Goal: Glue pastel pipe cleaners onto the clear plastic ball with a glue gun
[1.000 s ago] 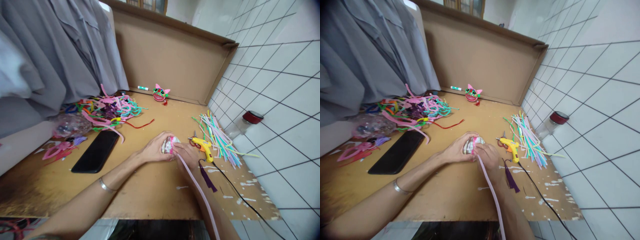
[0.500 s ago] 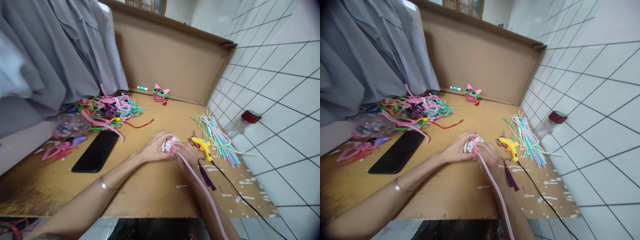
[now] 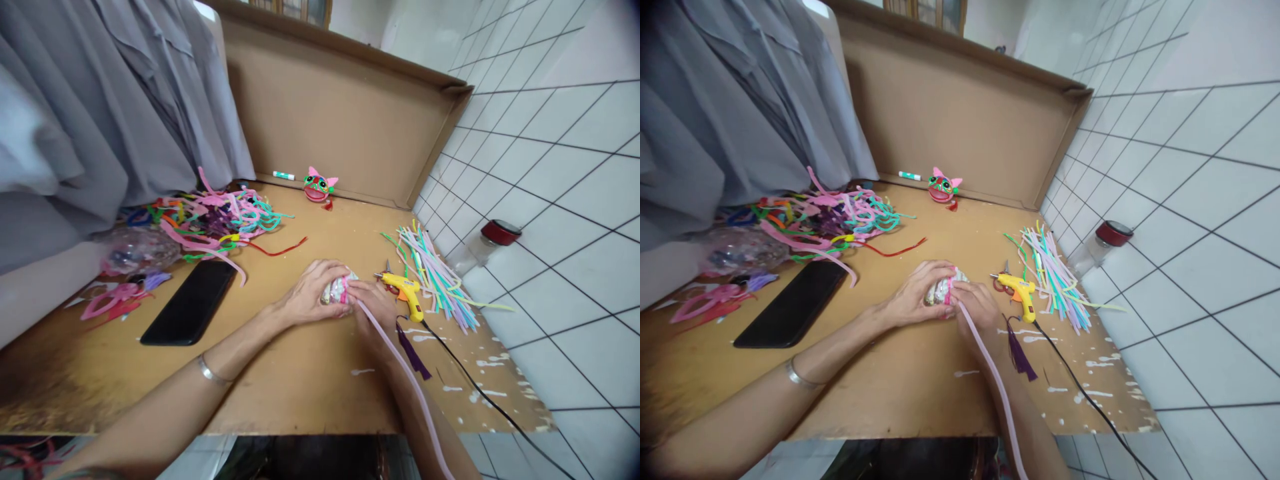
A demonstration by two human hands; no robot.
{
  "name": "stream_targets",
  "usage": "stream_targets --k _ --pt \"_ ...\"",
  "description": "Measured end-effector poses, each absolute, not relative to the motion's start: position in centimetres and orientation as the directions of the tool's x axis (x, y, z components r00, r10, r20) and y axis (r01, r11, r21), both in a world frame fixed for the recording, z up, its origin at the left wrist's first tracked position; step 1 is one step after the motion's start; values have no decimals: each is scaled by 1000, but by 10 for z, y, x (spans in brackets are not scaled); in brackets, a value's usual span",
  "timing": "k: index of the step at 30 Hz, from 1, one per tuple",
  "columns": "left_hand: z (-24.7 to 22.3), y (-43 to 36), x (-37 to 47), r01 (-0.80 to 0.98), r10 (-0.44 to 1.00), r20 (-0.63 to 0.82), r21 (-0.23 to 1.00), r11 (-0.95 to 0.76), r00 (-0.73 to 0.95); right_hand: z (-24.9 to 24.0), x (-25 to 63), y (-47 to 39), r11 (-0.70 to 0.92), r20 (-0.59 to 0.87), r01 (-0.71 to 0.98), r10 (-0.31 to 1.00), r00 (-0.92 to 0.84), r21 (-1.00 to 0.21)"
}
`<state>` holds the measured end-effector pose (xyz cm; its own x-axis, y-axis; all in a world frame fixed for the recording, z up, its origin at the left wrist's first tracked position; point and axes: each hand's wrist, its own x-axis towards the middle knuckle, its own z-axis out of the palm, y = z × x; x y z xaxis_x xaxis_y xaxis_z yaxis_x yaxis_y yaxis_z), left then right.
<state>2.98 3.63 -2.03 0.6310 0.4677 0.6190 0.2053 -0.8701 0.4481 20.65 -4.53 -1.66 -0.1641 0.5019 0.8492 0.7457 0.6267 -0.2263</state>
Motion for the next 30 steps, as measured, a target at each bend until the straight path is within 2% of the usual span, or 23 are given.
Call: stream_targets --k 9,15,20,30 --pt "-19 35 28 221 484 577 466 -857 658 -20 206 -43 633 861 737 488 -144 -236" --pt "-17 37 29 202 468 565 469 -860 679 -19 207 -44 598 824 746 554 -121 -293" --pt "-18 35 31 207 489 549 496 -843 678 -16 207 -43 612 825 747 542 -158 -259" --pt "-24 34 34 139 500 626 533 -834 598 -13 204 -48 563 804 773 582 -119 -293"
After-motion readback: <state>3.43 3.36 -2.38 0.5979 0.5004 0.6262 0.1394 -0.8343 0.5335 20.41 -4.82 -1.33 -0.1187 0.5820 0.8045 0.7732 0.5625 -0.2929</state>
